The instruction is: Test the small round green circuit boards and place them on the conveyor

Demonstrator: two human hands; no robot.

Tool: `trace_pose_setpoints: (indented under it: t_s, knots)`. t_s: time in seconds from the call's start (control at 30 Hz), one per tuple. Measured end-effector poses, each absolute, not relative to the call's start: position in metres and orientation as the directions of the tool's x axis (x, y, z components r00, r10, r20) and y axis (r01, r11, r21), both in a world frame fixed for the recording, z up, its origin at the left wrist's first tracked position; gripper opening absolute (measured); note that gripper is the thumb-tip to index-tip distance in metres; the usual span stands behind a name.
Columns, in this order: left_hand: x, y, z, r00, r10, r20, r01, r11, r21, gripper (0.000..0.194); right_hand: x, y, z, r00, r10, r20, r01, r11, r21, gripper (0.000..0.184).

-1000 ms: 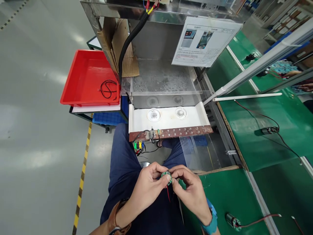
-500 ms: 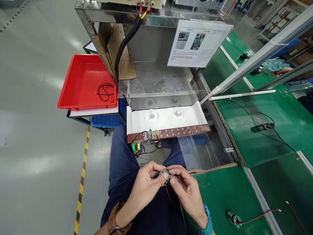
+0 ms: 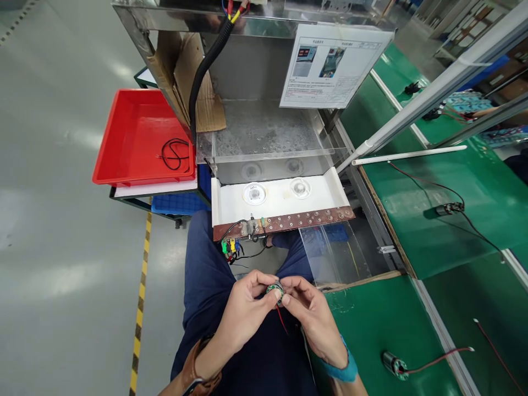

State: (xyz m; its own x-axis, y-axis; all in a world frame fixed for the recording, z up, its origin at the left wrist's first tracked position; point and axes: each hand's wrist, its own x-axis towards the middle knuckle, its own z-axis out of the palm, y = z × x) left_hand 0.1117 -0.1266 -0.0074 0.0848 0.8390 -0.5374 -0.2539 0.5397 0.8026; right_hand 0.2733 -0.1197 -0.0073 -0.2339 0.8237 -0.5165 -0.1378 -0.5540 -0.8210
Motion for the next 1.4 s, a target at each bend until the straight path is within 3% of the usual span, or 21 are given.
trace_pose_setpoints:
  t_s: [0.4,0.7,0.9,1.03,1.4]
  knots:
    - [0.112,-0.124,-0.004,0.120,0.822,-0.556,-0.323,0.562,0.761,0.026,0.273,-0.118,-0.008,-0.250,0.808,-0.533,-0.189,-0.581,-0.792,0.037]
    - [0.112,-0.121,0.005,0.190,0.843,-0.503,-0.298,0.537,0.789,0.035,0.284,-0.113,-0.008,-0.238,0.831,-0.503,-0.118,-0.539,-0.834,0.036]
    - [0.104,-0.115,0.013,0.233,0.784,-0.576,-0.314,0.621,0.718,0.048,0.285,-0.110,-0.010,-0.200,0.840,-0.504,-0.107,-0.531,-0.841,0.038]
    - [0.103,-0.113,0.010,0.214,0.787,-0.579,-0.328,0.616,0.716,0.046,0.284,-0.109,-0.008,-0.207,0.842,-0.499,-0.117,-0.527,-0.841,0.037]
    - [0.100,-0.108,0.001,0.183,0.794,-0.580,-0.329,0.605,0.725,0.042,0.287,-0.097,-0.005,-0.312,0.881,-0.355,-0.037,-0.385,-0.922,0.033]
